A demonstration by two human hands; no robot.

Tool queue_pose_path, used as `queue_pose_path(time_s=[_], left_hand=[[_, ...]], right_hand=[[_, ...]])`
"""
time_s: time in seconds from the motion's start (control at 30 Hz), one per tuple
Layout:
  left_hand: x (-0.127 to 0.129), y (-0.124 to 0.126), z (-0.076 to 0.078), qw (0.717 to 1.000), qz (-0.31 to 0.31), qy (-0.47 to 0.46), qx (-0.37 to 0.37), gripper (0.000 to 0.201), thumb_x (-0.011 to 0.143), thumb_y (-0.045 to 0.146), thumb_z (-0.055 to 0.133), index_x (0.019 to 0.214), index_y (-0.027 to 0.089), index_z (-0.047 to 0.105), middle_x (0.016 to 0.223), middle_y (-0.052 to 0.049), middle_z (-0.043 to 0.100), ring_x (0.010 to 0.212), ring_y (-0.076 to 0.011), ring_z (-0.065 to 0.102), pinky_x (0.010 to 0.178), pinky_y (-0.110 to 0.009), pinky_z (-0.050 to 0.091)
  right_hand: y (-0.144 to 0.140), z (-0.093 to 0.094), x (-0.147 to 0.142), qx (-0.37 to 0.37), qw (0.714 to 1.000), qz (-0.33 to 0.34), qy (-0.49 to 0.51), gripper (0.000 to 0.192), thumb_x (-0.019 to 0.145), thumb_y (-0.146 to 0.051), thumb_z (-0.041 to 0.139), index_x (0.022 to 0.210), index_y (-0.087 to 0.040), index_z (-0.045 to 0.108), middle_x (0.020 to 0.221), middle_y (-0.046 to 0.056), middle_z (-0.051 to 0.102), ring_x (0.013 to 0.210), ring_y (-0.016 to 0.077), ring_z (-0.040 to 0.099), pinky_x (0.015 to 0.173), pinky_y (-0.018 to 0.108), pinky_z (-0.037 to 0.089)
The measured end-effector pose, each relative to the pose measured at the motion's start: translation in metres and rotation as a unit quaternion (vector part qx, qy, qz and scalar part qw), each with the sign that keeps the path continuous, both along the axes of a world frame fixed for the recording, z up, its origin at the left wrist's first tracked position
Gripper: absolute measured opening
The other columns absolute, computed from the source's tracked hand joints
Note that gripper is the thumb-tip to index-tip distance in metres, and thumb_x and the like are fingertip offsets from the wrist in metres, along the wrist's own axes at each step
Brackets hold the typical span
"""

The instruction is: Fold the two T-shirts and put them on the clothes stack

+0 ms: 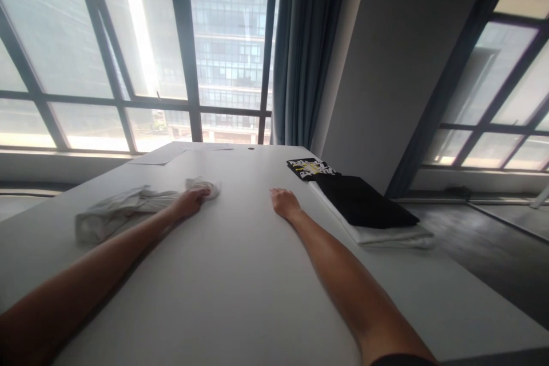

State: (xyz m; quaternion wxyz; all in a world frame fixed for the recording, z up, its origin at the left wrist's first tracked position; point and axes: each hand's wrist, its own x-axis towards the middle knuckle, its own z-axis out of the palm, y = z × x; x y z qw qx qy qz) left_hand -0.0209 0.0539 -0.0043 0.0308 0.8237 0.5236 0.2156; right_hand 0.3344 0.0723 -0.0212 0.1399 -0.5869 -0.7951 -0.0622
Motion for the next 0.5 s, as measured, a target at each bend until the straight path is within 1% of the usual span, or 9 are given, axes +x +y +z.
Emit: queue_pose_path(time_s=[0.03, 0.07, 0.13, 0.17, 0.23, 0.3, 0.37, 0.43, 0.5], left_hand=[[0.018, 0.001, -0.006, 0.999, -0.046, 0.001, -0.004, 0.039, 0.083, 0.006, 0.047, 0.111, 0.020, 0.071, 0.125, -0.007, 0.070, 0.123, -0.0220, 0.059, 0.115, -0.040, 0.037], [0.035, 0.000, -0.011, 0.996, -0.089, 0.002, -0.008, 0.045, 0.076, 0.004, 0.045, 0.107, 0.022, 0.072, 0.123, -0.004, 0.071, 0.124, -0.0209, 0.058, 0.120, -0.043, 0.030], [0.059, -0.003, -0.018, 0.987, -0.159, -0.016, -0.003, 0.046, 0.066, 0.004, 0.043, 0.097, 0.022, 0.072, 0.119, -0.002, 0.074, 0.124, -0.0204, 0.059, 0.122, -0.046, 0.023], [0.065, -0.005, -0.020, 0.983, -0.179, -0.033, 0.001, 0.043, 0.063, 0.005, 0.043, 0.091, 0.021, 0.072, 0.114, -0.002, 0.075, 0.120, -0.0201, 0.062, 0.122, -0.047, 0.023], [0.066, -0.007, -0.020, 0.980, -0.184, -0.077, 0.002, 0.035, 0.062, 0.007, 0.042, 0.079, 0.020, 0.070, 0.101, -0.003, 0.077, 0.106, -0.0192, 0.068, 0.115, -0.042, 0.034], [0.055, -0.007, -0.016, 0.986, -0.135, -0.099, 0.001, 0.030, 0.066, 0.008, 0.042, 0.074, 0.019, 0.068, 0.088, -0.003, 0.077, 0.092, -0.0184, 0.070, 0.102, -0.036, 0.047], [0.041, -0.006, -0.012, 0.995, -0.040, -0.090, 0.026, 0.029, 0.075, 0.013, 0.042, 0.081, 0.019, 0.070, 0.091, -0.006, 0.076, 0.093, -0.0212, 0.069, 0.095, -0.036, 0.050], [0.029, -0.004, -0.009, 0.992, 0.080, -0.073, 0.067, 0.034, 0.088, 0.024, 0.039, 0.098, 0.016, 0.071, 0.108, -0.014, 0.073, 0.108, -0.0290, 0.064, 0.100, -0.047, 0.045], [0.020, -0.002, -0.008, 0.975, 0.200, -0.059, 0.077, 0.048, 0.094, 0.043, 0.038, 0.122, 0.015, 0.065, 0.134, -0.021, 0.061, 0.127, -0.0395, 0.052, 0.104, -0.061, 0.038]], right_hand=[[-0.002, 0.000, -0.002, 0.017, 1.000, 0.023, 0.010, 0.050, 0.096, -0.023, 0.045, 0.145, -0.015, 0.050, 0.143, 0.013, 0.056, 0.127, 0.0243, 0.054, 0.108, 0.035, 0.038], [-0.003, 0.001, -0.005, 0.031, 0.998, 0.043, 0.023, 0.054, 0.093, -0.020, 0.047, 0.147, -0.015, 0.048, 0.145, 0.013, 0.055, 0.129, 0.0239, 0.052, 0.108, 0.035, 0.037], [-0.004, 0.001, -0.009, 0.051, 0.995, 0.070, 0.055, 0.057, 0.089, -0.013, 0.049, 0.146, -0.017, 0.050, 0.146, 0.011, 0.055, 0.131, 0.0228, 0.050, 0.109, 0.034, 0.037], [-0.004, 0.002, -0.010, 0.052, 0.993, 0.079, 0.071, 0.056, 0.088, -0.011, 0.048, 0.142, -0.018, 0.054, 0.143, 0.009, 0.057, 0.130, 0.0219, 0.051, 0.108, 0.033, 0.038], [-0.004, 0.004, -0.013, 0.033, 0.991, 0.096, 0.093, 0.047, 0.088, -0.010, 0.047, 0.130, -0.019, 0.065, 0.133, 0.008, 0.065, 0.123, 0.0203, 0.057, 0.104, 0.029, 0.041], [-0.004, 0.006, -0.015, 0.002, 0.989, 0.112, 0.092, 0.036, 0.090, -0.013, 0.048, 0.114, -0.019, 0.074, 0.118, 0.007, 0.072, 0.111, 0.0192, 0.063, 0.097, 0.026, 0.044], [-0.007, 0.009, -0.018, -0.011, 0.989, 0.125, 0.073, 0.028, 0.090, -0.015, 0.051, 0.100, -0.018, 0.077, 0.108, 0.007, 0.073, 0.102, 0.0185, 0.065, 0.089, 0.024, 0.046], [-0.011, 0.010, -0.022, -0.005, 0.989, 0.135, 0.054, 0.024, 0.089, -0.016, 0.054, 0.094, -0.017, 0.077, 0.106, 0.008, 0.072, 0.098, 0.0182, 0.065, 0.084, 0.023, 0.045], [-0.014, 0.010, -0.024, 0.003, 0.989, 0.142, 0.042, 0.021, 0.090, -0.018, 0.056, 0.095, -0.017, 0.076, 0.106, 0.008, 0.071, 0.098, 0.0183, 0.064, 0.083, 0.023, 0.045]])
